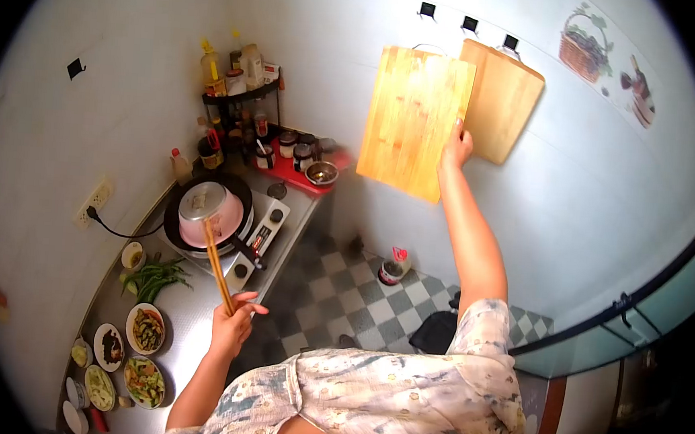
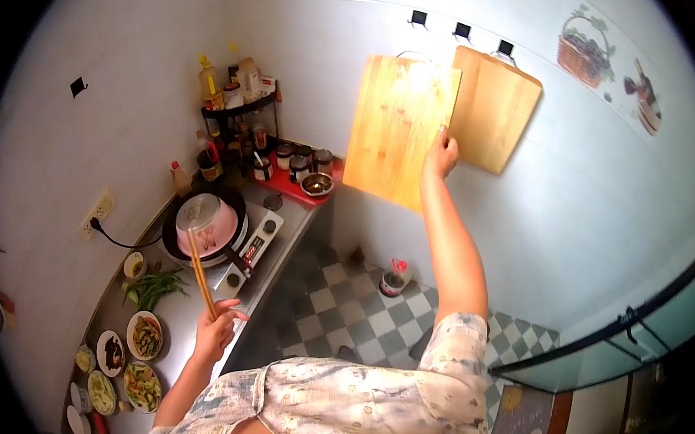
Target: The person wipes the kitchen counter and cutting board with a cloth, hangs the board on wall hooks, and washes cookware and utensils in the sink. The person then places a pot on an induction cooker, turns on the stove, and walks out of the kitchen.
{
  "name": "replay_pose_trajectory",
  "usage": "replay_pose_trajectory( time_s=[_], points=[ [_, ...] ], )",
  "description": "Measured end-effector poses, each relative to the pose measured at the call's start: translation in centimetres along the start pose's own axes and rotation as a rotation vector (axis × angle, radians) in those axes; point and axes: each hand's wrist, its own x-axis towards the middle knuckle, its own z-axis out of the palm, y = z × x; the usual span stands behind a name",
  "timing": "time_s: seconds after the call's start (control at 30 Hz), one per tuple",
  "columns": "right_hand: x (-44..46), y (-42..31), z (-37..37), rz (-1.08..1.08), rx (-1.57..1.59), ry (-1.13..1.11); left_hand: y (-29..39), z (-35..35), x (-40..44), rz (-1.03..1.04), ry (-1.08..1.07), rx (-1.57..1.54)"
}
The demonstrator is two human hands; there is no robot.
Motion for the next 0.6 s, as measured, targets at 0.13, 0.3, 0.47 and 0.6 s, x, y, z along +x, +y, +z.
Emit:
replay_pose_trajectory(
  time_s=[0.13,0.3,0.47,0.6],
  points=[
    [5.9,-0.6,8.0,0.032,-0.015,0.017,-0.5,3.1,2.8,0.071,0.233,-0.018],
    [13.3,4.4,16.1,0.056,0.094,0.042,-1.7,6.9,6.4,0.111,0.371,-0.055],
    [15.0,5.2,18.0,0.163,0.095,-0.048,-2.4,9.7,9.2,0.105,0.364,-0.072],
    [16.2,6.9,19.2,0.139,0.101,-0.025,-2.4,11.1,10.9,0.118,0.375,-0.070]
  ],
)
